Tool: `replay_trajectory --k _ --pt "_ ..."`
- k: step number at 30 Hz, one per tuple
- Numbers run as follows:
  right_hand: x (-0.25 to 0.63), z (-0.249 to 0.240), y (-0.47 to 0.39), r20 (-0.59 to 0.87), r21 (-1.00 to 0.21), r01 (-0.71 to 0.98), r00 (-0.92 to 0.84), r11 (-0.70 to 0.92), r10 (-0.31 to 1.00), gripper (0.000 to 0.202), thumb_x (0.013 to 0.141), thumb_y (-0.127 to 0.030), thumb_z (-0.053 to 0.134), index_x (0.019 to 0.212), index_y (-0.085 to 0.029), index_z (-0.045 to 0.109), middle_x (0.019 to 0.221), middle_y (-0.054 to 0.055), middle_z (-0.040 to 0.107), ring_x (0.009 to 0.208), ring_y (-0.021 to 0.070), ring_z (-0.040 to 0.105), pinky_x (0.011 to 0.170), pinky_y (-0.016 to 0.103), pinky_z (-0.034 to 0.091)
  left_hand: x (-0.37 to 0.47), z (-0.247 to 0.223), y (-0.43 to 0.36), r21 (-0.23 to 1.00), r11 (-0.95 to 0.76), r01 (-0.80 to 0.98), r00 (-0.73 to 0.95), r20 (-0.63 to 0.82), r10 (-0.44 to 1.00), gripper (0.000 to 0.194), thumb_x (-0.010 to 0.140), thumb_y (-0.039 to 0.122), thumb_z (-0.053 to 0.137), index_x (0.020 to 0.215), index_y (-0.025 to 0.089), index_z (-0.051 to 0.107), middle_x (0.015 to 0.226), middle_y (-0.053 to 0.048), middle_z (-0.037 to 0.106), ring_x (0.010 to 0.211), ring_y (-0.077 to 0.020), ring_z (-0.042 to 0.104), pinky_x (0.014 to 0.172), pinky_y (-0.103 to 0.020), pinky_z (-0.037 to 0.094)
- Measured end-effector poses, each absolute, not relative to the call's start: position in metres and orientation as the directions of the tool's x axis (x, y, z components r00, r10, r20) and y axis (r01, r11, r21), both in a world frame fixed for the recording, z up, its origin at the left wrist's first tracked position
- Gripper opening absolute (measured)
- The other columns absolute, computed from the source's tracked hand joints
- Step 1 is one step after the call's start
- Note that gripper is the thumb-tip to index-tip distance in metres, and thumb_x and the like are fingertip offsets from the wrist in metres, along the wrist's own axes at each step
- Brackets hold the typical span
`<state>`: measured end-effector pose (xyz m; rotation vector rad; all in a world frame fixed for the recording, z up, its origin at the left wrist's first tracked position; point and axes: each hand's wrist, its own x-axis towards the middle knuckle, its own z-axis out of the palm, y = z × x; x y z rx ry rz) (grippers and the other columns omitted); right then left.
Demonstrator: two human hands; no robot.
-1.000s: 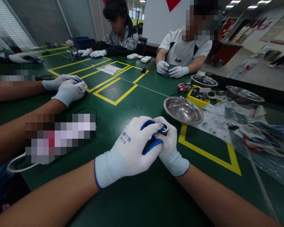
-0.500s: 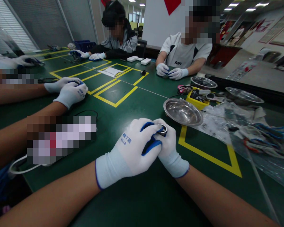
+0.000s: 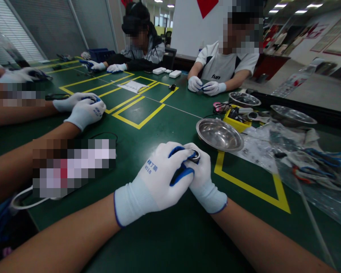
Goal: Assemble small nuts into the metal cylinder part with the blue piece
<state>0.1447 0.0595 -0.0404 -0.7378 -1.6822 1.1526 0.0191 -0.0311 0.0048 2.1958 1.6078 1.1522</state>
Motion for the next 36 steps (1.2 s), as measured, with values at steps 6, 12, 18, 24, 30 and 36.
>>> replay_trajectory --k 6,12,18,24,30,36 --pt "0.144 -0.043 0.061 0.368 -0.918 -0.006 -0.379 0.396 0.849 0.010 0.080 -0.030 0.060 0.074 -0.024 0.056 0.072 -0.001 0.061 0.071 0.0190 0.058 0.069 0.035 0.046 0.019 0.003 -0.031 0.555 -0.402 0.728 0.113 0.481 0.869 0.034 0.098 0.031 0.058 0.130 0.020 0.063 0.130 -0.013 0.064 0.118 -0.0292 0.061 0.103 -0.050 0.055" --pt "0.143 -0.043 0.061 0.339 -0.934 -0.019 -0.367 0.358 0.866 0.010 0.077 -0.031 0.063 0.073 -0.024 0.057 0.073 -0.001 0.061 0.072 0.0199 0.059 0.070 0.036 0.048 0.015 -0.001 -0.029 0.607 -0.397 0.689 0.064 0.494 0.867 0.056 0.097 0.032 0.060 0.151 0.020 0.049 0.138 -0.015 0.064 0.125 -0.0302 0.062 0.110 -0.052 0.053" --pt "0.142 -0.037 0.059 0.381 -0.915 0.018 -0.283 0.402 0.880 0.009 0.074 -0.030 0.065 0.070 -0.023 0.059 0.073 0.001 0.063 0.075 0.0207 0.060 0.073 0.036 0.047 -0.020 -0.021 -0.001 0.696 -0.079 0.714 -0.226 0.335 0.915 0.045 0.103 0.027 0.044 0.144 0.015 0.059 0.142 -0.015 0.064 0.133 -0.0282 0.060 0.120 -0.050 0.046" --pt "0.141 -0.036 0.058 0.379 -0.916 0.017 -0.284 0.400 0.881 0.011 0.074 -0.032 0.064 0.070 -0.023 0.059 0.073 0.001 0.064 0.075 0.0213 0.061 0.072 0.036 0.049 -0.031 -0.022 0.003 0.430 -0.046 0.902 -0.042 0.193 0.980 0.038 0.101 0.018 0.047 0.126 0.021 0.075 0.132 -0.012 0.068 0.123 -0.0286 0.061 0.111 -0.049 0.051" --pt "0.139 -0.037 0.056 0.414 -0.894 0.045 -0.294 0.446 0.861 0.010 0.078 -0.031 0.065 0.076 -0.024 0.059 0.078 0.001 0.065 0.079 0.0218 0.063 0.075 0.036 0.051 -0.027 -0.013 0.002 0.277 -0.035 0.960 0.009 0.097 0.995 0.028 0.101 0.027 0.055 0.114 0.019 0.078 0.118 -0.013 0.070 0.106 -0.0288 0.061 0.097 -0.046 0.054" --pt "0.137 -0.037 0.053 0.427 -0.879 0.061 -0.336 0.472 0.839 0.011 0.083 -0.032 0.067 0.083 -0.023 0.061 0.083 0.002 0.065 0.081 0.0210 0.064 0.077 0.036 0.054 -0.025 -0.006 0.004 0.271 0.019 0.962 -0.030 0.038 0.999 0.024 0.101 0.029 0.057 0.107 0.018 0.078 0.115 -0.012 0.069 0.106 -0.0281 0.062 0.096 -0.044 0.054"
